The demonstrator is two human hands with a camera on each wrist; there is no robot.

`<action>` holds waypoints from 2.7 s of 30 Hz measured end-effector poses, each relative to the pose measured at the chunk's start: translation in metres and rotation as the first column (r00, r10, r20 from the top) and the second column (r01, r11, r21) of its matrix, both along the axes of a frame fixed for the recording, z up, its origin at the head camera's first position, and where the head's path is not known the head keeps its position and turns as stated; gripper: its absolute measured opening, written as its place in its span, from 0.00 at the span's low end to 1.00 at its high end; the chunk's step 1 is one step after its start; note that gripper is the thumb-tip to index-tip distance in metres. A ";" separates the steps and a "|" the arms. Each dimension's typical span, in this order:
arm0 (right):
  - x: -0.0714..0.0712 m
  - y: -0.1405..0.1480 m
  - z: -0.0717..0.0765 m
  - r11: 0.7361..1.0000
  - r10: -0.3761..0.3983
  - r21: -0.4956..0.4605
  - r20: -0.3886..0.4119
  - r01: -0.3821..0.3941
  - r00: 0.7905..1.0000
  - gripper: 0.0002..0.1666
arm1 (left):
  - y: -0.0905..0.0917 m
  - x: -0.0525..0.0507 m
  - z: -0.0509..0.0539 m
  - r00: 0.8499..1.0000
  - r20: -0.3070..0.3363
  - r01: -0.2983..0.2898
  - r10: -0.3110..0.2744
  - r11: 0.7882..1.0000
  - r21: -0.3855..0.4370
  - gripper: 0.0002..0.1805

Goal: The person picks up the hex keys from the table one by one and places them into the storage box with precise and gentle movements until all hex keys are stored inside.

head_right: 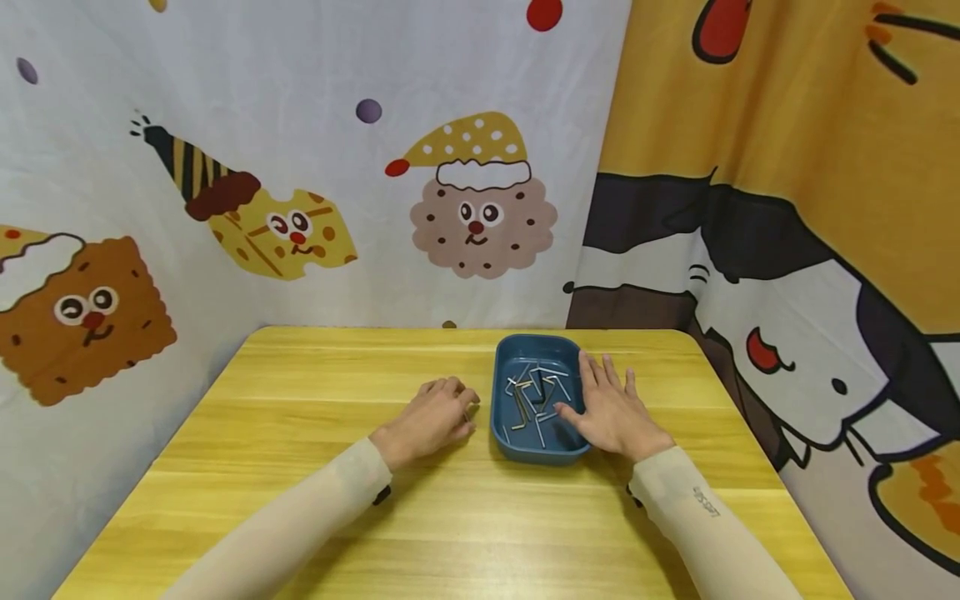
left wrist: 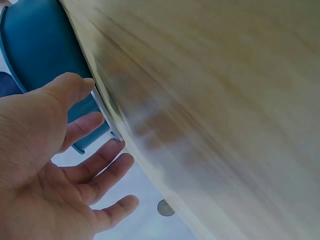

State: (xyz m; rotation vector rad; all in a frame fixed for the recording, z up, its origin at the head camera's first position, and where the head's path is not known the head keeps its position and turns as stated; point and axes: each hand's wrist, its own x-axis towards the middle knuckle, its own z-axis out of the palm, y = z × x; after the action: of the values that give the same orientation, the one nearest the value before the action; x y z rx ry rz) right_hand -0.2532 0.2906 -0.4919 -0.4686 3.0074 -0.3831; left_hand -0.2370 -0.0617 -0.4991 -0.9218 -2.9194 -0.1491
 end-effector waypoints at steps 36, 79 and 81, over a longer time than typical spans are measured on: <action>0.001 -0.001 0.000 1.000 -0.007 -0.016 0.008 0.007 1.000 0.67 | -0.014 0.002 0.007 1.000 -0.012 0.013 -0.012 0.993 0.118 0.19; 0.000 -0.001 -0.003 1.000 -0.006 -0.016 0.001 0.006 1.000 0.66 | 0.009 0.011 0.040 0.992 -0.090 0.100 -0.086 0.980 0.169 0.19; 0.000 -0.001 -0.002 1.000 -0.006 -0.018 0.003 0.006 1.000 0.67 | 0.011 0.012 0.041 0.992 -0.088 0.108 -0.094 0.979 0.173 0.19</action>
State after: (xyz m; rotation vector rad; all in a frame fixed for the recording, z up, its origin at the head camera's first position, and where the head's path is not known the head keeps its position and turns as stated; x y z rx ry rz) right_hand -0.2531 0.2894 -0.4940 -0.4600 3.0056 -0.4114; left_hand -0.2254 -0.0505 -0.4581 -1.0219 -2.7340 -0.3646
